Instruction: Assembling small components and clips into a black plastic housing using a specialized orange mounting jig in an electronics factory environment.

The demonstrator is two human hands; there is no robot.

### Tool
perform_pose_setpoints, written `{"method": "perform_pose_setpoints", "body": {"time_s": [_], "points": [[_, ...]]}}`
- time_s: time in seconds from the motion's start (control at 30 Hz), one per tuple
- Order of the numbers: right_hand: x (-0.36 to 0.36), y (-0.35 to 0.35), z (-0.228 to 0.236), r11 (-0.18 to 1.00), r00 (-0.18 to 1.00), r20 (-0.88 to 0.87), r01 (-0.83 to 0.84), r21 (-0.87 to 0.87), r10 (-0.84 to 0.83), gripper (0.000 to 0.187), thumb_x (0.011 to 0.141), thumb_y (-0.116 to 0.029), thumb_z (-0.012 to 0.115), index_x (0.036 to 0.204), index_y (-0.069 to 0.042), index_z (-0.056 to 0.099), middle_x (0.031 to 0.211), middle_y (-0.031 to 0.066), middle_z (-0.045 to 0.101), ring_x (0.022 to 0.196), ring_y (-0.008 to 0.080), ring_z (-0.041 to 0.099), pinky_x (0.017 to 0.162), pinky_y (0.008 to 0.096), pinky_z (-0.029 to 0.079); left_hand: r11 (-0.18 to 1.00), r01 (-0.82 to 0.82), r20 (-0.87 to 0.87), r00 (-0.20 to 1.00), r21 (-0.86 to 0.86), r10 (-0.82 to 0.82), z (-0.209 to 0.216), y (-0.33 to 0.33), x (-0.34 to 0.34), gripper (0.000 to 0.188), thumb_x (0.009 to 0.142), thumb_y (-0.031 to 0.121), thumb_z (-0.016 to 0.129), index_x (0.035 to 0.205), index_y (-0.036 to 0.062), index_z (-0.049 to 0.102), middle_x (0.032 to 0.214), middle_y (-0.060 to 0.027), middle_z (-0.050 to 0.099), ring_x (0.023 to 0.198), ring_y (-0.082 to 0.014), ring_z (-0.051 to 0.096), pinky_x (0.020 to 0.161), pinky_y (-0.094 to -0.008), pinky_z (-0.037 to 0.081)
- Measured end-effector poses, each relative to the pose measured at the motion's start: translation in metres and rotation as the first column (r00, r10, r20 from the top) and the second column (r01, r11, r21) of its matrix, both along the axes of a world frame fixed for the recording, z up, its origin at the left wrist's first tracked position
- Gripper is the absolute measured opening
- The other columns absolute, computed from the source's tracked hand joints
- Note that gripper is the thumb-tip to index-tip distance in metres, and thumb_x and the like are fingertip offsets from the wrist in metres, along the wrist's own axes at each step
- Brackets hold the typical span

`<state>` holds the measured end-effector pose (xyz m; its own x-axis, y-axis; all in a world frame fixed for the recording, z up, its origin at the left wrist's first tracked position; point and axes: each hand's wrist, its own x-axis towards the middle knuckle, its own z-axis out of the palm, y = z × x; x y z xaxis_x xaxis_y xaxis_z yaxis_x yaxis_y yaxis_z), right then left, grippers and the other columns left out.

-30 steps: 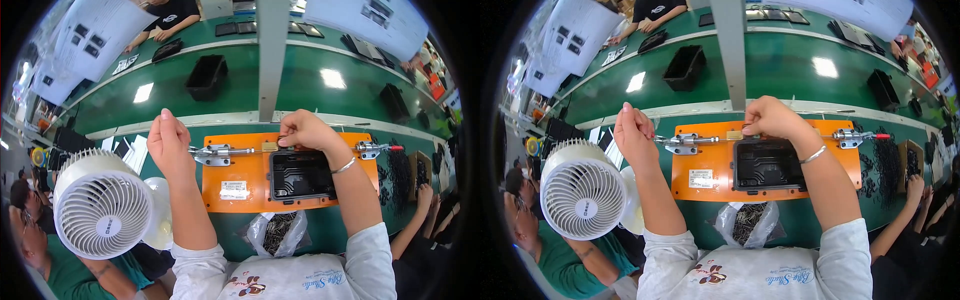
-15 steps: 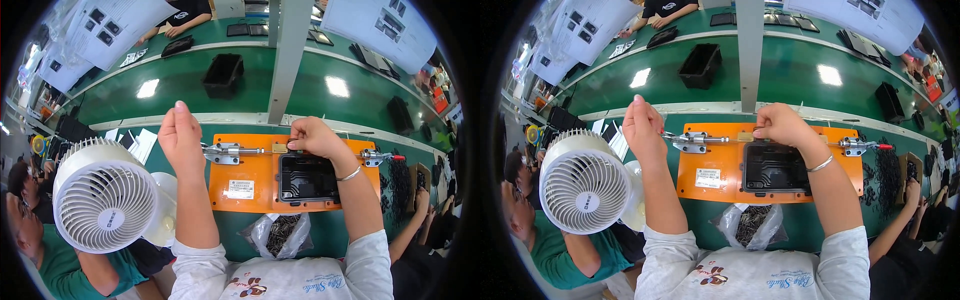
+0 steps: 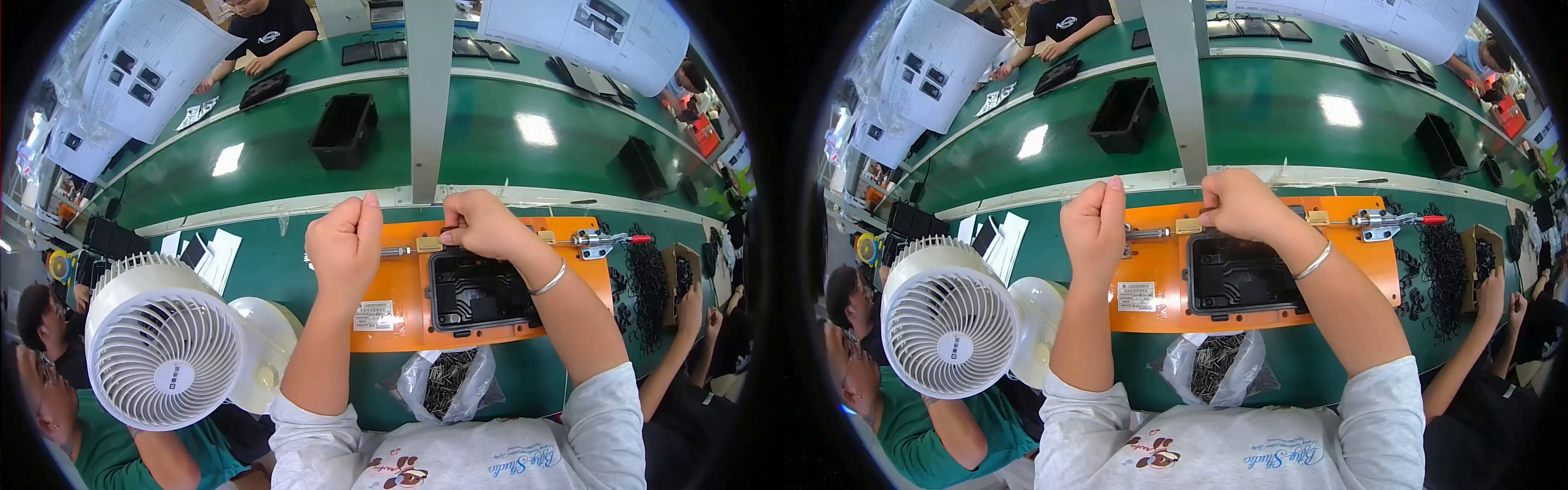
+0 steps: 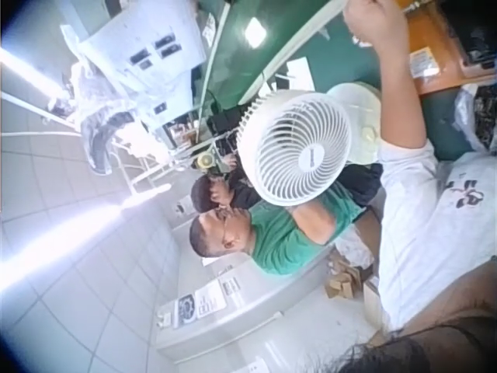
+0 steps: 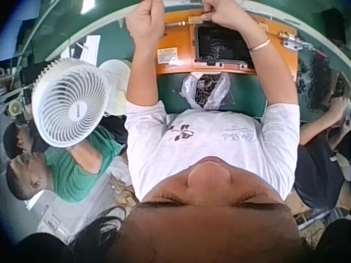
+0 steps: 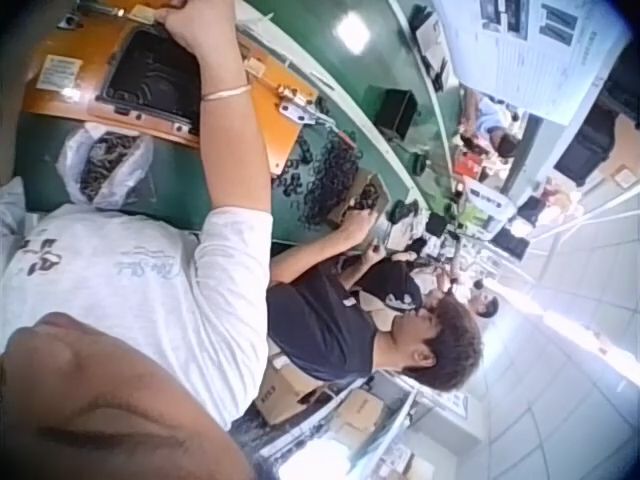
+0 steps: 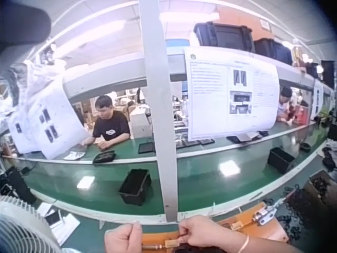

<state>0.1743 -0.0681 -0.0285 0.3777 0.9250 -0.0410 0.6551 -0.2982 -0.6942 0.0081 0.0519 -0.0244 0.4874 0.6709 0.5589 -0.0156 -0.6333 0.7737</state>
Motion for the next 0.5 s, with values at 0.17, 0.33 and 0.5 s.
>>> {"method": "perform_pose_setpoints", "body": {"time_s": [0.17, 0.33, 0.5], "points": [[-0.001, 0.0, 0.001, 1.0, 1.0, 0.016, -0.005, 0.02, 0.005, 0.025, 0.07, -0.006, 0.074, 0.069, 0.002, 0.051, 0.06, 0.0101, 0.051, 0.057, 0.0196, 0.048, 0.054, 0.0333, 0.04, 0.983, -0.072, -0.11, 0.99, 0.167, 0.092, -0.007, -0.009, 0.008, 0.035, 0.086, 0.017, 0.06, 0.057, 0.0041, 0.046, 0.049, -0.0114, 0.043, 0.041, -0.0258, 0.039, 0.041, -0.034, 0.031], [0.002, -0.004, 0.002, 0.997, 0.997, -0.058, -0.043, 0.064, 0.047, 0.025, 0.071, -0.005, 0.073, 0.066, 0.0, 0.048, 0.059, 0.0058, 0.049, 0.056, 0.0149, 0.045, 0.052, 0.0305, 0.038, 0.965, -0.076, -0.148, 0.982, 0.25, 0.116, -0.006, -0.009, 0.004, 0.034, 0.084, 0.018, 0.061, 0.056, 0.0046, 0.048, 0.051, -0.013, 0.046, 0.043, -0.0307, 0.043, 0.042, -0.0362, 0.034], [0.009, -0.01, 0.01, 0.996, 0.966, -0.249, -0.064, 0.056, 0.076, 0.026, 0.072, -0.004, 0.072, 0.065, -0.003, 0.047, 0.06, -0.0009, 0.046, 0.055, 0.0083, 0.04, 0.049, 0.0252, 0.034, 0.964, 0.055, 0.21, 0.978, -0.26, 0.001, 0.014, 0.007, -0.013, 0.04, 0.093, 0.022, 0.054, 0.057, 0.0075, 0.044, 0.049, -0.0007, 0.043, 0.042, -0.0116, 0.039, 0.042, -0.0268, 0.028]]}}
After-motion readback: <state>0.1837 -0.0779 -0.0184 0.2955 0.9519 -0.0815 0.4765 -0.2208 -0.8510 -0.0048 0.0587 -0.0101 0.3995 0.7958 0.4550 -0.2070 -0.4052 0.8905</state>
